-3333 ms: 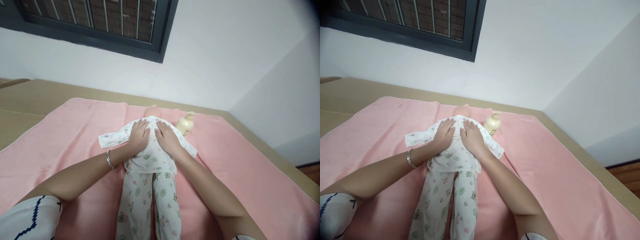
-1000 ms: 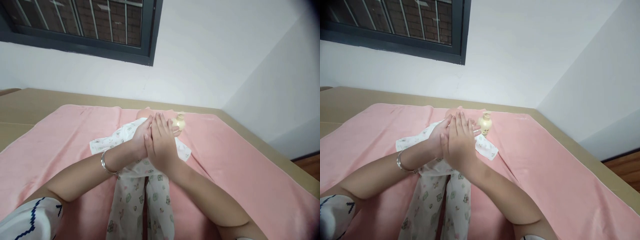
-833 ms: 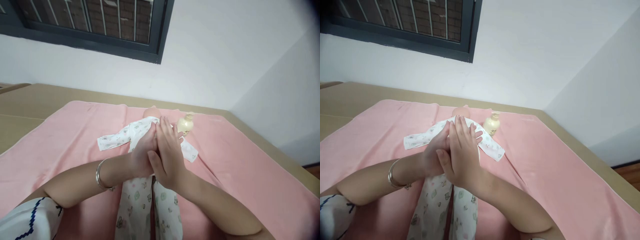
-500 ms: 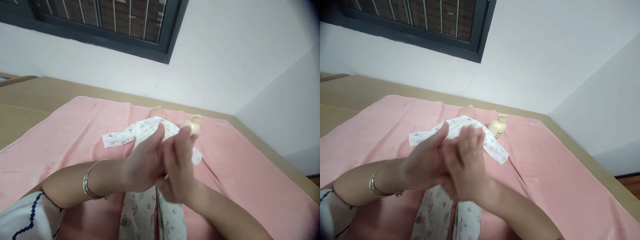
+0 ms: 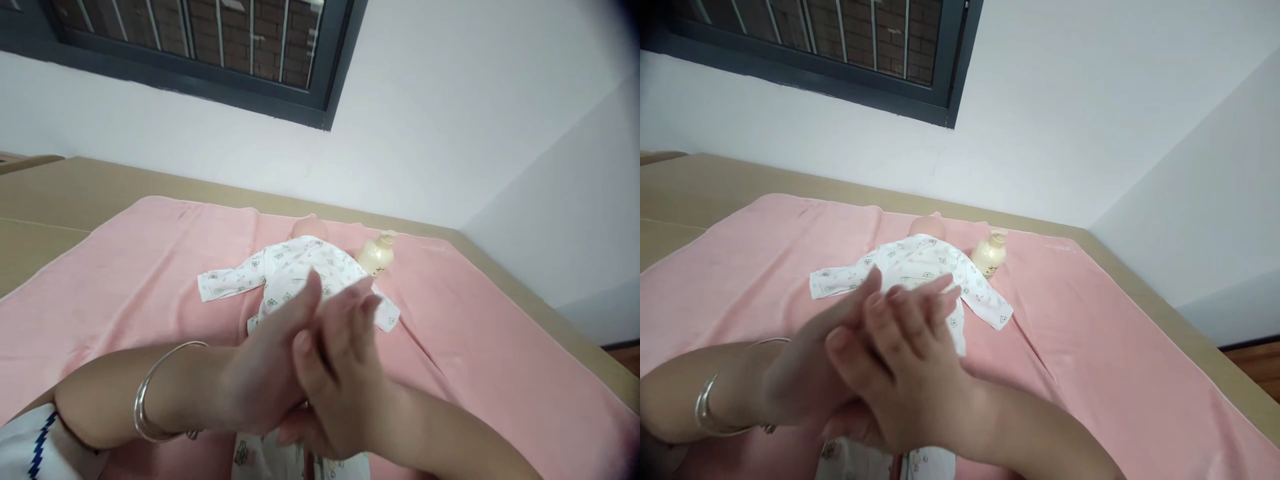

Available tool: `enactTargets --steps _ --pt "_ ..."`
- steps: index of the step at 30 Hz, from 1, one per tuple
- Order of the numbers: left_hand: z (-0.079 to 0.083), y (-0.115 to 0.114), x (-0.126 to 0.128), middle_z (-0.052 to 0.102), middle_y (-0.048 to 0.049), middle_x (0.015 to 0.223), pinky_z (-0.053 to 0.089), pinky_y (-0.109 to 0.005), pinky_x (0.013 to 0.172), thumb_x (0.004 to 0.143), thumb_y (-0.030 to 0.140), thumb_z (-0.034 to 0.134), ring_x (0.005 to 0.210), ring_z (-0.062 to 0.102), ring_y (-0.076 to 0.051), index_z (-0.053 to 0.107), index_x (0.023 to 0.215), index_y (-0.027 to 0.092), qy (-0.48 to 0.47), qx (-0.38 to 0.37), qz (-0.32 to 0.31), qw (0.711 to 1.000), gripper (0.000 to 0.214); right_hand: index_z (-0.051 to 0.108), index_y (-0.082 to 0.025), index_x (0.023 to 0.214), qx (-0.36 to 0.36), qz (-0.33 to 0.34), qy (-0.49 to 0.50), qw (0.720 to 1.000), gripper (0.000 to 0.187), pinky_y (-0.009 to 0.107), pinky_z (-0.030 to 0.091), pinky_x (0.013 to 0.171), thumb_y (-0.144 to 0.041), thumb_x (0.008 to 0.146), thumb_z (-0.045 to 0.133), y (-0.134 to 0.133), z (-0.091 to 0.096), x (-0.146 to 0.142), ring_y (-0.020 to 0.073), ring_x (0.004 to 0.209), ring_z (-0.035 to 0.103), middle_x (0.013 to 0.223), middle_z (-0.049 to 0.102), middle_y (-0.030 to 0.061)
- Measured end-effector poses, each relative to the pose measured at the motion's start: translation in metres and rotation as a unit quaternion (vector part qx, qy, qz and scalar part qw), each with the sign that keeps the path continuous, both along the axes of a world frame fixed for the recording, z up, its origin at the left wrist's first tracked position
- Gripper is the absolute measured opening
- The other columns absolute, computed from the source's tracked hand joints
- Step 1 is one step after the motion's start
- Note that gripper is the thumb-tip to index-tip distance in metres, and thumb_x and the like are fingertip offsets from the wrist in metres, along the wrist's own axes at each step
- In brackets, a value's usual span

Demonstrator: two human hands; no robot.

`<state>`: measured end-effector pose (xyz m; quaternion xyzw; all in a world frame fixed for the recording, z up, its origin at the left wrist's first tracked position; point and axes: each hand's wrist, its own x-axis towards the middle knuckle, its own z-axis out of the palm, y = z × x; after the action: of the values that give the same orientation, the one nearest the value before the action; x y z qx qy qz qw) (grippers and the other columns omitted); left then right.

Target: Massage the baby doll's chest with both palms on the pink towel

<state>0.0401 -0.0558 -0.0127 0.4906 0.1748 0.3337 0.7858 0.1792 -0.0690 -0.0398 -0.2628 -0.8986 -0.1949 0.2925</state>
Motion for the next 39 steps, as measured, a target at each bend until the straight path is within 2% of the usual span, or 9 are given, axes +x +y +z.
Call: enactTargets --steps 4,7,11,15,18,25,32,36,39 --pt "0.001 0.036 -0.011 0.065 -0.0109 0.131 0.052 -0.051 0.1 0.097 0.062 -0.005 0.136 0.052 -0.027 0.047 0.145 0.029 0.049 0.059 0.171 0.982 0.078 0.055 -0.038 0.137 -0.024 0.109 -0.047 0.993 0.06 0.047 0.007 0.128 -0.069 0.085 0.052 0.001 -0.031 -0.011 0.0233 0.155 -0.004 0.152 0.046 -0.009" --pt "-0.016 0.076 -0.009 0.059 -0.0098 0.141 0.049 -0.048 0.106 0.096 0.054 -0.015 0.137 0.05 -0.023 0.044 0.146 0.028 0.101 0.143 0.269 0.947 0.082 0.046 -0.033 0.146 -0.072 0.145 -0.046 0.986 0.054 0.046 0.019 0.127 -0.048 0.094 0.048 0.027 -0.042 -0.005 0.0218 0.154 0.008 0.157 0.04 -0.0055" --pt "-0.064 0.121 0.002 0.043 -0.0076 0.155 0.033 -0.045 0.121 0.102 0.056 0.001 0.148 0.034 -0.022 0.043 0.145 0.024 0.162 0.18 0.444 0.863 0.069 0.042 -0.019 0.149 -0.168 -0.019 0.07 0.983 0.053 0.046 0.034 0.121 -0.023 0.097 0.032 0.08 -0.054 0.008 0.0194 0.15 0.027 0.159 0.036 0.0083" --pt "-0.113 0.134 0.015 0.046 -0.0123 0.153 0.026 -0.046 0.125 0.103 0.052 0.023 0.147 0.036 -0.023 0.048 0.142 0.016 0.241 0.321 0.432 0.807 0.058 0.051 -0.014 0.143 -0.268 -0.095 0.035 0.958 0.049 0.051 0.027 0.123 -0.023 0.096 0.037 0.117 -0.059 0.018 0.0229 0.147 0.035 0.152 0.045 0.0122" --pt "-0.131 0.132 0.022 0.054 -0.0159 0.145 0.023 -0.05 0.125 0.103 0.042 0.026 0.143 0.042 -0.026 0.054 0.136 0.012 0.286 0.362 0.431 0.776 0.053 0.048 -0.014 0.146 -0.312 -0.121 0.015 0.942 0.05 0.051 0.021 0.124 -0.029 0.099 0.037 0.13 -0.056 0.025 0.0236 0.149 0.029 0.157 0.038 0.0127" --pt "-0.134 0.13 0.02 0.056 -0.0154 0.143 0.03 -0.048 0.122 0.103 0.039 0.028 0.138 0.046 -0.025 0.054 0.134 0.012 0.265 0.355 0.457 0.771 0.049 0.038 -0.001 0.15 -0.273 -0.289 0.002 0.918 0.062 0.058 0.018 0.123 -0.041 0.102 0.036 0.113 -0.054 0.016 0.036 0.152 0.018 0.158 0.03 0.0227" --pt "-0.14 0.131 0.021 0.056 -0.0158 0.141 0.033 -0.049 0.12 0.103 0.041 0.029 0.137 0.048 -0.025 0.055 0.133 0.012 0.223 0.361 0.477 0.77 0.049 0.041 -0.019 0.151 -0.313 -0.136 -0.042 0.939 0.052 0.055 0.016 0.125 -0.033 0.101 0.037 0.125 -0.055 0.025 0.0275 0.153 0.019 0.16 0.033 0.007" --pt "-0.142 0.132 0.022 0.056 -0.0146 0.142 0.032 -0.05 0.121 0.102 0.04 0.031 0.138 0.047 -0.026 0.054 0.134 0.014 0.229 0.347 0.476 0.775 0.047 0.037 -0.015 0.153 -0.345 -0.212 0.032 0.914 0.06 0.055 0.02 0.123 -0.047 0.102 0.035 0.14 -0.057 0.035 0.0304 0.152 0.019 0.162 0.027 0.0129" --pt "-0.141 0.132 0.021 0.057 -0.0153 0.14 0.034 -0.049 0.119 0.101 0.037 0.033 0.135 0.049 -0.026 0.055 0.133 0.013 0.237 0.354 0.47 0.773 0.045 0.035 -0.006 0.153 -0.318 -0.262 0.013 0.911 0.063 0.054 0.02 0.123 -0.042 0.101 0.037 0.121 -0.057 0.023 0.0337 0.152 0.019 0.16 0.027 0.0205"
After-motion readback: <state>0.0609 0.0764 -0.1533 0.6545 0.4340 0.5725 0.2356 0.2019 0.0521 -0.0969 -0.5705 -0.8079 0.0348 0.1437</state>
